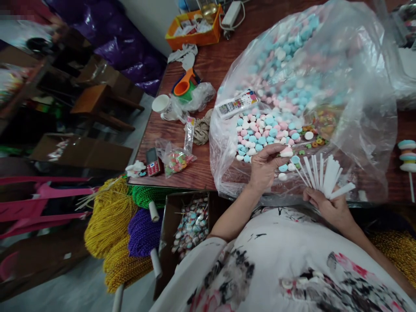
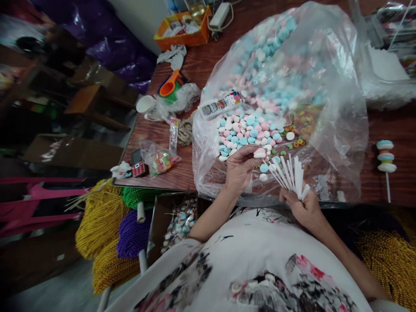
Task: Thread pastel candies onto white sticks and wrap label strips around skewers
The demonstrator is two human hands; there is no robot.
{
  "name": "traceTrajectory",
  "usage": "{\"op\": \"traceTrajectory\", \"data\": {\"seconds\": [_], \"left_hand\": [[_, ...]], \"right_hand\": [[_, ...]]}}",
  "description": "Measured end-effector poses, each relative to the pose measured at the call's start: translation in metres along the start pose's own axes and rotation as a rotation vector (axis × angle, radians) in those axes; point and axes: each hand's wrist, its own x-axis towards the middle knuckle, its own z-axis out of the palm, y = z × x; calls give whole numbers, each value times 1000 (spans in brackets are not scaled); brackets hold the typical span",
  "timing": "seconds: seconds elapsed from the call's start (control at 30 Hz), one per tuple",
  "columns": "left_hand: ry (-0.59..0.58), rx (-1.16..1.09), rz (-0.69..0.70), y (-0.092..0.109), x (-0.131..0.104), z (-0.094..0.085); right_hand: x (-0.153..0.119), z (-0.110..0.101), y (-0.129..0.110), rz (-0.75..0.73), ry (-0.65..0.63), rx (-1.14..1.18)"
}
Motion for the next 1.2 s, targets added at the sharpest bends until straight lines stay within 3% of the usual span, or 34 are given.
{"op": "traceTrajectory", "data": {"seconds": [0.23, 0.47, 0.6, 0.83, 0.93, 1.03, 1.13, 1.2], "left_hand": [[-71, 71, 123, -5, -1, -3], [-107, 307, 348, -10, -1, -13], [-94, 434, 482, -6, -5, -9], [-75, 508, 593, -1, -7, 3], [-68, 472, 580, -4, -5, 7], [-44, 368, 446, -7, -5, 11], [-120, 342, 334, -6, -5, 12], [-197, 372, 350, -4, -7, 11]], "right_hand": [[-1, -4, 8, 4, -18, -41], [-3, 8, -7, -72, 86, 26], [-3, 17, -12, -74, 132, 61], [-3, 33, -17, -111, 169, 230], [-1, 33, -11, -179, 164, 238], [2, 30, -2, -253, 128, 164], [3, 24, 4, -290, 125, 32], [3, 21, 6, -298, 129, -26]]}}
